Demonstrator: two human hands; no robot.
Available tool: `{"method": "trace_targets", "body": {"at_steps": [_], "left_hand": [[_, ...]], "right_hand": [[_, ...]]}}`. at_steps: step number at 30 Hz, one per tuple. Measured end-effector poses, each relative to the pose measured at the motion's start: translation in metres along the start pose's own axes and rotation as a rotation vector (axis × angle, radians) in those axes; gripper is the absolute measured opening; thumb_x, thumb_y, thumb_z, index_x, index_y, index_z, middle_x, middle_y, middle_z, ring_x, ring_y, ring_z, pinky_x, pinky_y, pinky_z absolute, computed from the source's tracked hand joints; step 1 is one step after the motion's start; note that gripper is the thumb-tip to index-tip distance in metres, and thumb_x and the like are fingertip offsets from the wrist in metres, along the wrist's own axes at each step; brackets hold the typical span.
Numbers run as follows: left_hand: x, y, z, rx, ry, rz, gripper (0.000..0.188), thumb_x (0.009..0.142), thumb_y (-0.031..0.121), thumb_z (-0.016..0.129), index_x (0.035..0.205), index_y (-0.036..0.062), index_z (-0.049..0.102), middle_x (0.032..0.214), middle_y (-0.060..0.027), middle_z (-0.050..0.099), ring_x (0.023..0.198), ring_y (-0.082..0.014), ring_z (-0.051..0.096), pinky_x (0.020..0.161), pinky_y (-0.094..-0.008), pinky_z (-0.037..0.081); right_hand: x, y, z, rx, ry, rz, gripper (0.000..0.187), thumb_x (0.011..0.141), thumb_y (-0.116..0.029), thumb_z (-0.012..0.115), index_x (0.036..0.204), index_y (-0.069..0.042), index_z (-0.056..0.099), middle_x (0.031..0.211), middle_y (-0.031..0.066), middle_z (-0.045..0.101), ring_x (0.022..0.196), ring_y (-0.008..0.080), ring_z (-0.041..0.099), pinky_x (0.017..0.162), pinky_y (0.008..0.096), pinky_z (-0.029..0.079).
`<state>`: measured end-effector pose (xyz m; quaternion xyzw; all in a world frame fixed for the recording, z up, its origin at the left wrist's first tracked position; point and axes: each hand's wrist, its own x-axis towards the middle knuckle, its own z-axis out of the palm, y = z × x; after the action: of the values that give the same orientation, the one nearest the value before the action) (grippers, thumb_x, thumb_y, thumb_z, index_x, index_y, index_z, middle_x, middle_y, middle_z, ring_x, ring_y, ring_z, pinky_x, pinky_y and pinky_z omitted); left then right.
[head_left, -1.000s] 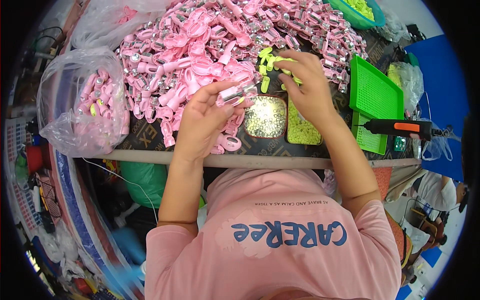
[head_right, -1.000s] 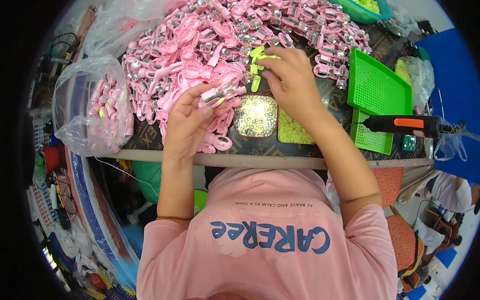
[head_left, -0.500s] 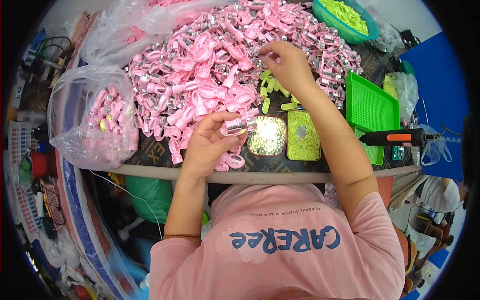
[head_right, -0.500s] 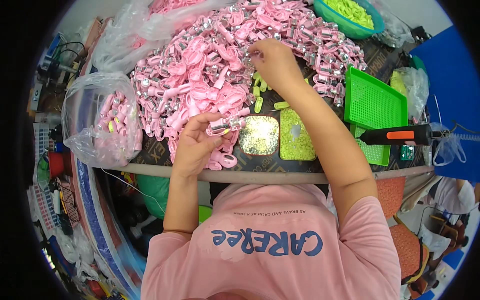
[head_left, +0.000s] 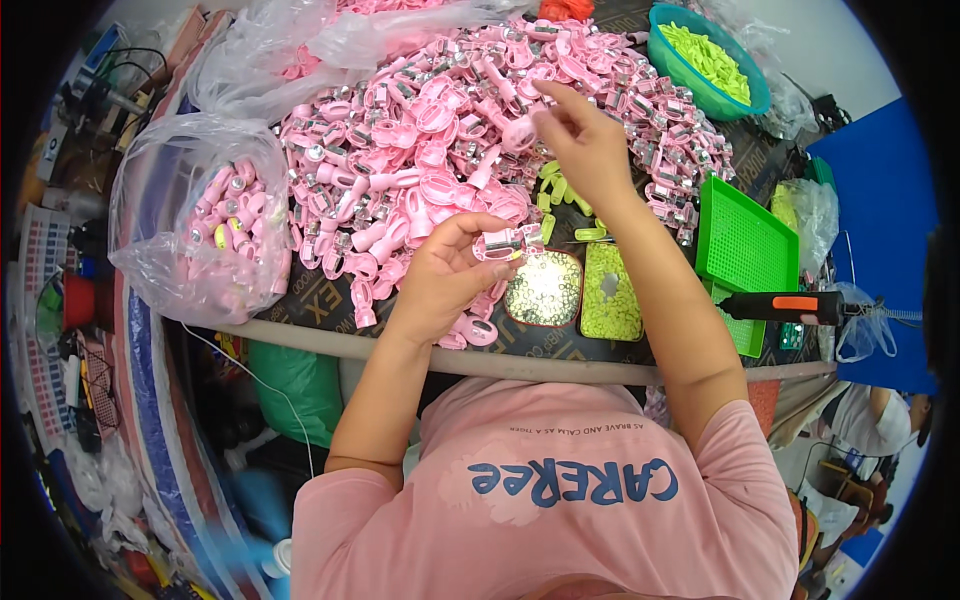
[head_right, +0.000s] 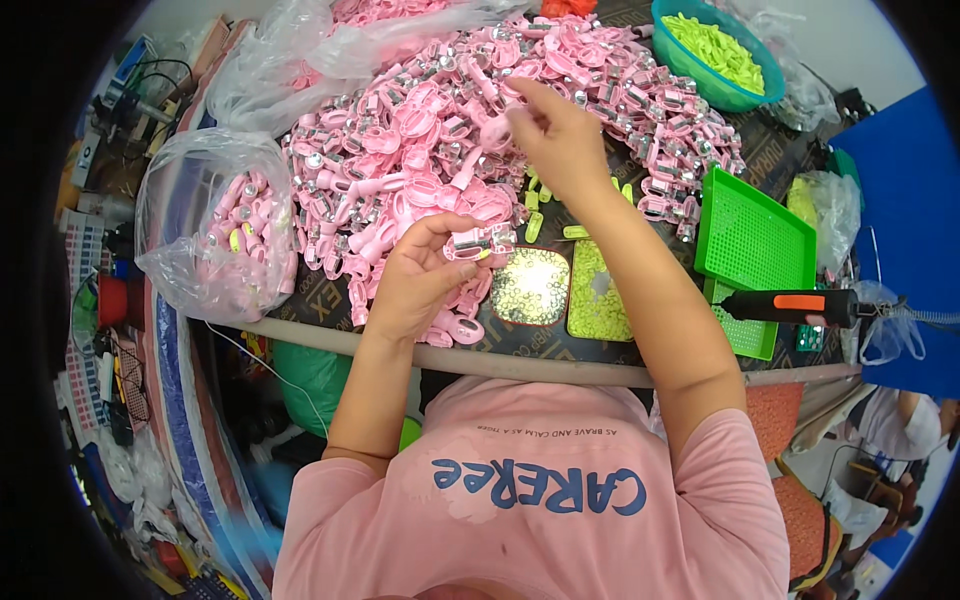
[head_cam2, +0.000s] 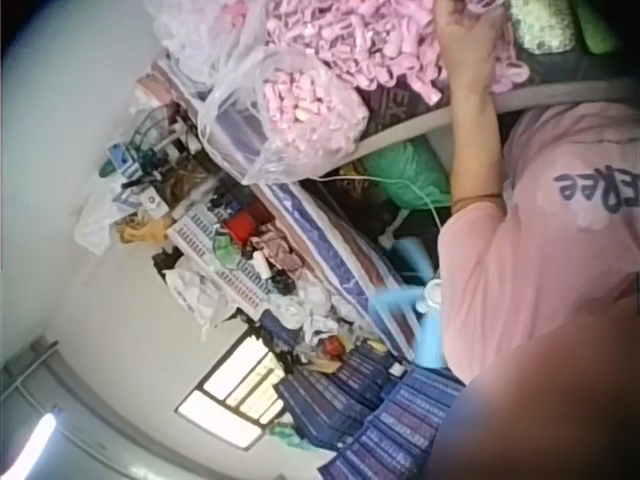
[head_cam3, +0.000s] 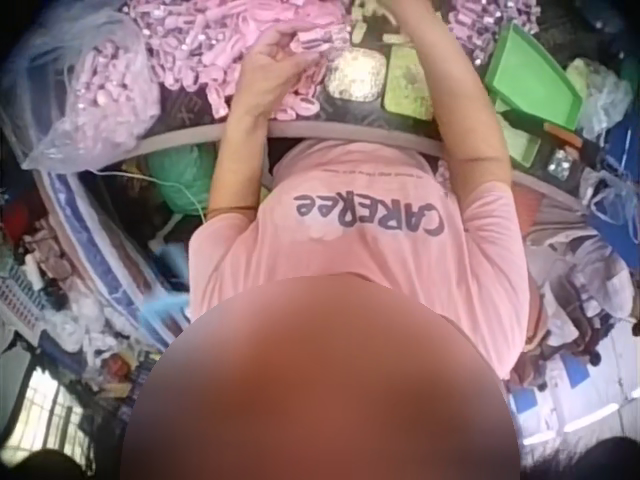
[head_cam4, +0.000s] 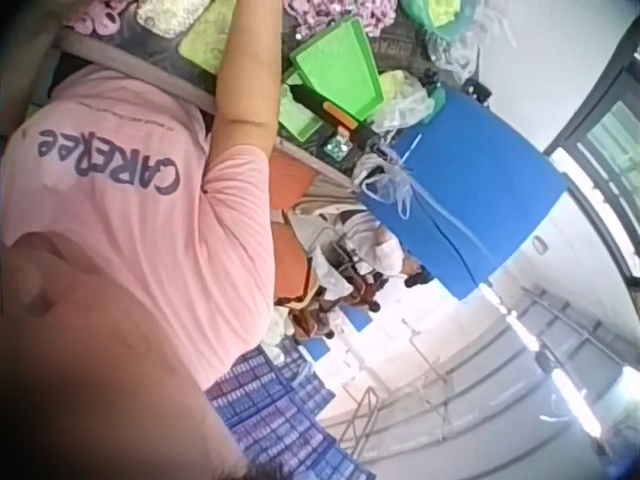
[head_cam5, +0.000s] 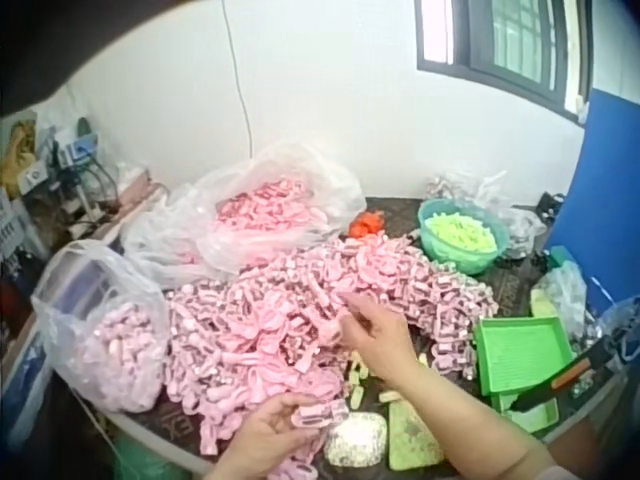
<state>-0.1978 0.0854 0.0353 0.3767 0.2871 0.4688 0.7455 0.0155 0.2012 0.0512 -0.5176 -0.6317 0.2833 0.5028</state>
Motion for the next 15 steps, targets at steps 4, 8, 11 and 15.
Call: {"method": "trace_targets", "body": {"at_steps": [4, 8, 11, 15], "left_hand": [[0.005, -0.001, 0.004, 0.032, 0.015, -0.005, 0.045, 0.090, -0.011, 0.069, 0.131, -0.0026, 0.055, 0.128, -0.0114, 0.060, 0.114, -0.0198, 0.067, 0.099, -0.0325, 0.058], [0.011, -0.003, 0.007, 0.043, -0.012, 0.060, 0.043, 0.090, -0.014, 0.065, 0.130, -0.0041, 0.053, 0.134, -0.0149, 0.056, 0.113, -0.0246, 0.068, 0.098, -0.0388, 0.061], [0.015, -0.007, 0.009, 0.114, -0.064, 0.079, 0.046, 0.089, -0.014, 0.066, 0.132, -0.0034, 0.053, 0.135, -0.0142, 0.056, 0.122, -0.0223, 0.063, 0.100, -0.0372, 0.060], [0.013, -0.005, 0.018, 0.080, -0.091, 0.039, 0.047, 0.089, -0.014, 0.067, 0.133, -0.0024, 0.054, 0.133, -0.0110, 0.057, 0.120, -0.0164, 0.061, 0.101, -0.0306, 0.056]], "right_hand": [[-0.004, -0.009, -0.026, 0.503, -0.223, 0.461, 0.026, 0.097, -0.006, 0.070, 0.122, 0.000, 0.071, 0.093, 0.0072, 0.074, 0.080, 0.0137, 0.071, 0.069, 0.0261, 0.056], [-0.032, -0.018, -0.038, 0.700, -0.267, 0.404, 0.031, 0.090, 0.003, 0.074, 0.121, 0.005, 0.067, 0.100, 0.0132, 0.074, 0.084, 0.0183, 0.072, 0.072, 0.0296, 0.060], [-0.049, -0.026, -0.044, 0.631, -0.294, 0.320, 0.048, 0.086, 0.004, 0.077, 0.131, 0.004, 0.062, 0.103, 0.0114, 0.075, 0.089, 0.0148, 0.072, 0.079, 0.0270, 0.059], [-0.057, -0.036, -0.057, 0.510, -0.336, 0.377, 0.046, 0.085, 0.003, 0.078, 0.129, 0.006, 0.066, 0.106, 0.0082, 0.075, 0.093, 0.0096, 0.070, 0.082, 0.0239, 0.057]]}}
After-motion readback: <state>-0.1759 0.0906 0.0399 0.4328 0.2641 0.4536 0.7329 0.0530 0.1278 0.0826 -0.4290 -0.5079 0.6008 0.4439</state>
